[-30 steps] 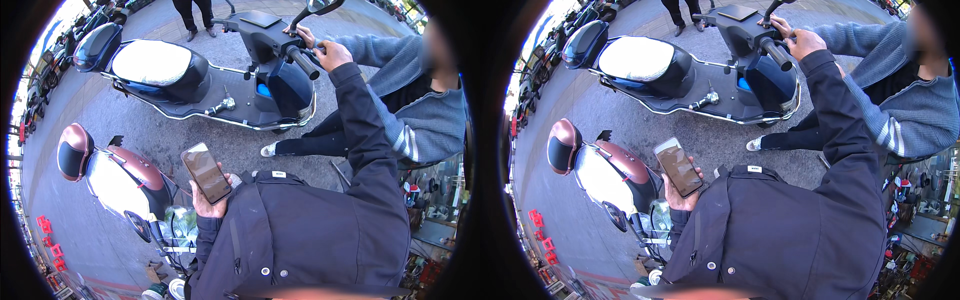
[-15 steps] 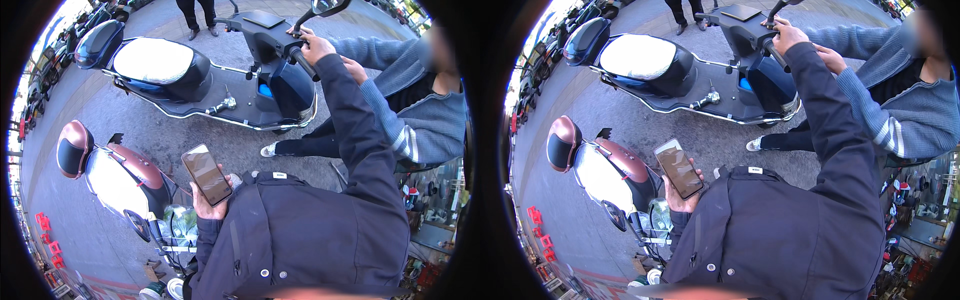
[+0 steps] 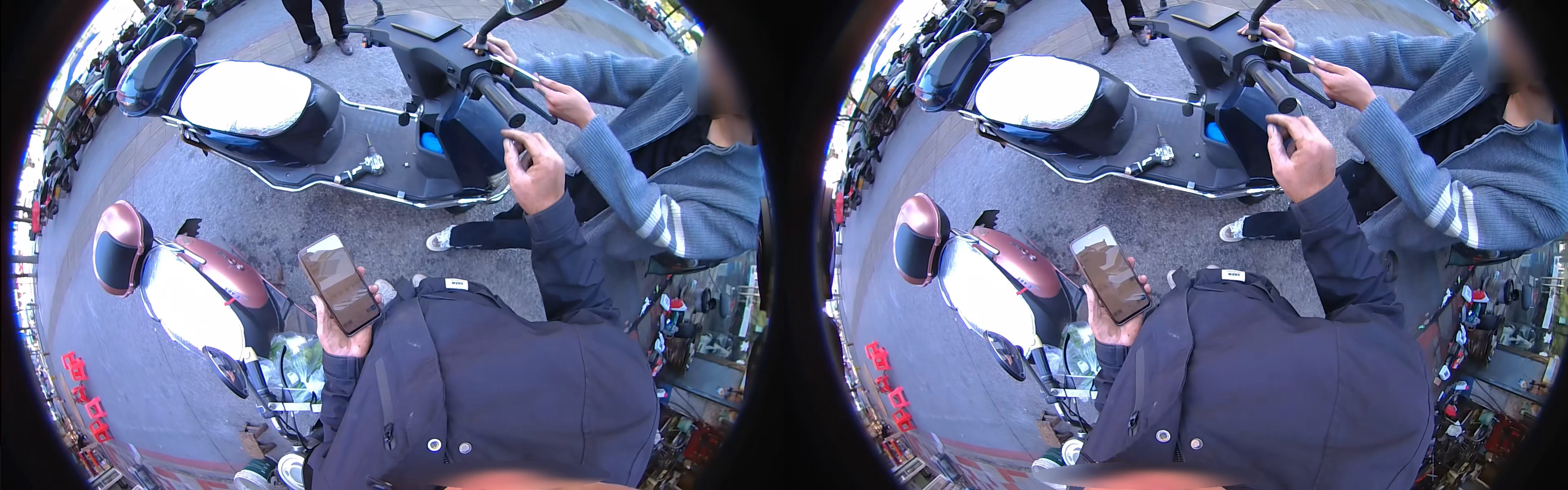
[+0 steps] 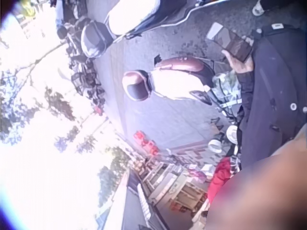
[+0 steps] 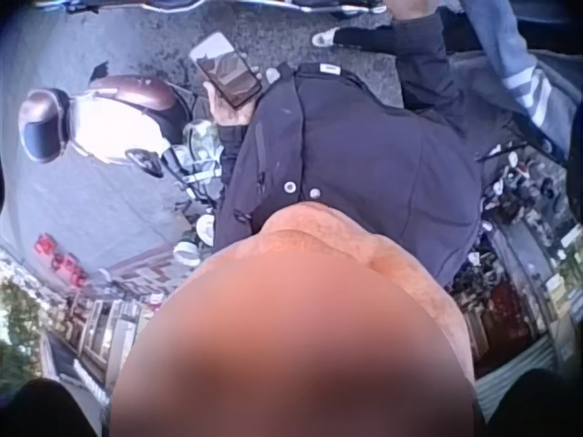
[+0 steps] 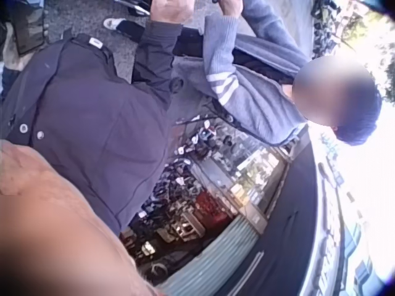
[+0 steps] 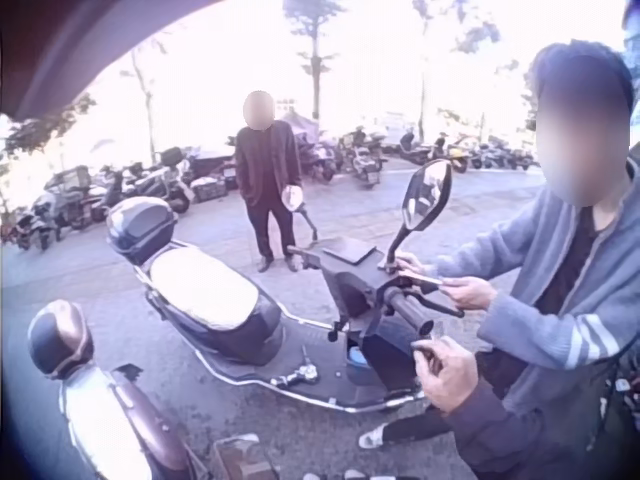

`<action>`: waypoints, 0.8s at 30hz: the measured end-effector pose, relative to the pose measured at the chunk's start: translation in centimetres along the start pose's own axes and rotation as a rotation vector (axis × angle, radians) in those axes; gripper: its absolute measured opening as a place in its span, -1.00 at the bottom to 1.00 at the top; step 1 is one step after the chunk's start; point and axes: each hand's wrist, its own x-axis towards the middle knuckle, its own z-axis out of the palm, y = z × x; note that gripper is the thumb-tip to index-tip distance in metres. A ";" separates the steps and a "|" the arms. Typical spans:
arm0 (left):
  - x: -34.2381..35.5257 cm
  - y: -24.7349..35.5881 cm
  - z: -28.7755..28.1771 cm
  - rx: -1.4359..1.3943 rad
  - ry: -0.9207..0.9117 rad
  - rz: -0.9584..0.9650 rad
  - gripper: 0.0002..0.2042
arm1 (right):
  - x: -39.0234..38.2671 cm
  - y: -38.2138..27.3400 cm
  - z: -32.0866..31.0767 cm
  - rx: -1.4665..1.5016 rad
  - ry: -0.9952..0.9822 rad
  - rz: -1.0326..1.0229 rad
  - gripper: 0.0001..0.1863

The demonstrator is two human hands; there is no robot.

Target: The person disassembles the front fairing and handlebar area of a blue scooter using a wrench and a cordless drill. They remove the front cover, loosen bolts on the handlebar assembly, and reposition components while working in a cluttered outdoor repair area.

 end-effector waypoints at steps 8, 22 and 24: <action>0.3 -0.3 0.4 0.045 -0.034 -0.024 -0.30 | -4.2 -0.9 -0.1 0.098 -0.030 0.064 -0.82; -0.4 -0.9 -0.5 0.041 -0.011 -0.041 -0.29 | -5.7 -1.5 0.7 0.142 -0.077 0.075 -0.85; -0.6 -1.0 -0.6 0.036 -0.009 -0.034 -0.29 | -5.7 -1.6 0.8 0.141 -0.083 0.066 -0.85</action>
